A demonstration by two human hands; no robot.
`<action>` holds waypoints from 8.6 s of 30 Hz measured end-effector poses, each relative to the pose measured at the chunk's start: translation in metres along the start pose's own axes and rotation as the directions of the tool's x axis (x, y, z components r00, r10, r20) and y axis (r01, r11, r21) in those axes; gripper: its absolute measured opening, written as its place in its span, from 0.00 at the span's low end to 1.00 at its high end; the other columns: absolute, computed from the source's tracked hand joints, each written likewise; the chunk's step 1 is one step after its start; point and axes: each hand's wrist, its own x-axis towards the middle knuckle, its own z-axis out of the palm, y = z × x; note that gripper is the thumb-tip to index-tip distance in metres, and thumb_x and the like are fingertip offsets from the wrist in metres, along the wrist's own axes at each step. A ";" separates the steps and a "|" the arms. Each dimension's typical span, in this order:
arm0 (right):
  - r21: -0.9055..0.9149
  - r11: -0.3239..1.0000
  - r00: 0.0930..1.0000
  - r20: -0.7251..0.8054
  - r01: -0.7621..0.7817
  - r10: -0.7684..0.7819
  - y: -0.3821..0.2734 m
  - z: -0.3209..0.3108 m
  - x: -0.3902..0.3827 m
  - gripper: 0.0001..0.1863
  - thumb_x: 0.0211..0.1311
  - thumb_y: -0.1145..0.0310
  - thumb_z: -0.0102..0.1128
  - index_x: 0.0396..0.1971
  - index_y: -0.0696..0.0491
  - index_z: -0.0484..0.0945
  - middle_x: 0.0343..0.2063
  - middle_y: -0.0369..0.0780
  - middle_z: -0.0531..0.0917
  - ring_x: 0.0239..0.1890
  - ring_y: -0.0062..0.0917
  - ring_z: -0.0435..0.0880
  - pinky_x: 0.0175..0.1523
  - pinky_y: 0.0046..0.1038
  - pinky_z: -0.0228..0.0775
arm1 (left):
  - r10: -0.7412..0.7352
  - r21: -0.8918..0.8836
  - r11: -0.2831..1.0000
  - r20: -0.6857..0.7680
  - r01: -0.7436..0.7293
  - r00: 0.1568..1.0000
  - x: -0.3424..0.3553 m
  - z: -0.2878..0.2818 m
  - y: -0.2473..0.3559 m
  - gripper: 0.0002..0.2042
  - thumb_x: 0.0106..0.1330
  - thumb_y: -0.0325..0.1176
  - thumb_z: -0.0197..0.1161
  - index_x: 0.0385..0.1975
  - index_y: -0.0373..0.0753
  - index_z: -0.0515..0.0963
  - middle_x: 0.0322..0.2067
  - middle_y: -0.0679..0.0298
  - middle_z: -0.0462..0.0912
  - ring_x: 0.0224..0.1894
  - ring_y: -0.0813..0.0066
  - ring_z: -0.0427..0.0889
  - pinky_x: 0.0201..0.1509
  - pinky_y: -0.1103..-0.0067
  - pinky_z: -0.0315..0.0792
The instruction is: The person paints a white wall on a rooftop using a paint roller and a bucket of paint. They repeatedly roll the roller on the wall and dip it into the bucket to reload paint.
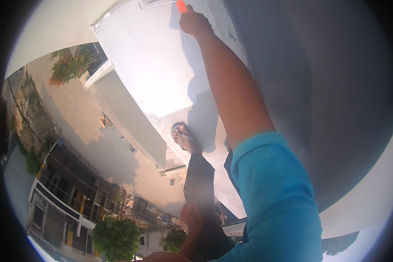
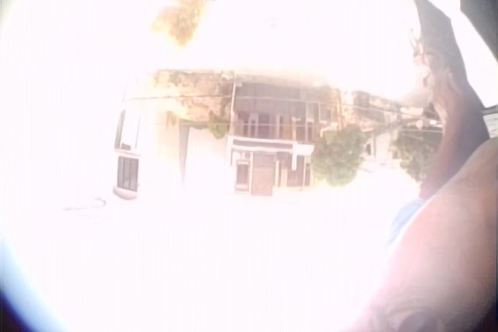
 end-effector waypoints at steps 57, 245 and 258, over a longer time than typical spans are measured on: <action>-0.082 0.994 0.997 -0.036 -0.075 0.072 0.301 0.101 -0.324 0.32 0.78 0.55 0.45 0.77 0.37 0.50 0.37 0.63 0.85 0.39 0.62 0.84 0.47 0.57 0.76 | -0.040 0.152 0.988 0.054 0.031 0.998 -0.009 0.024 0.018 0.11 0.72 0.39 0.57 0.46 0.45 0.83 0.45 0.59 0.86 0.49 0.52 0.83 0.53 0.60 0.75; 0.498 0.689 0.809 0.544 -0.526 0.223 0.323 0.194 -0.533 0.20 0.79 0.47 0.44 0.57 0.46 0.65 0.20 0.34 0.70 0.11 0.20 0.68 0.15 0.27 0.63 | -0.269 -0.087 0.957 0.092 0.277 0.959 -0.230 0.223 -0.107 0.17 0.67 0.38 0.65 0.56 0.49 0.79 0.63 0.61 0.75 0.65 0.57 0.74 0.65 0.60 0.69; 0.376 0.873 0.927 0.322 -0.311 0.192 0.214 0.240 -0.407 0.21 0.79 0.49 0.42 0.60 0.49 0.63 0.24 0.37 0.71 0.16 0.22 0.69 0.20 0.32 0.68 | -0.350 -0.143 0.917 0.155 0.372 0.924 -0.226 0.214 -0.119 0.15 0.68 0.38 0.64 0.54 0.52 0.81 0.64 0.63 0.76 0.65 0.59 0.73 0.65 0.61 0.70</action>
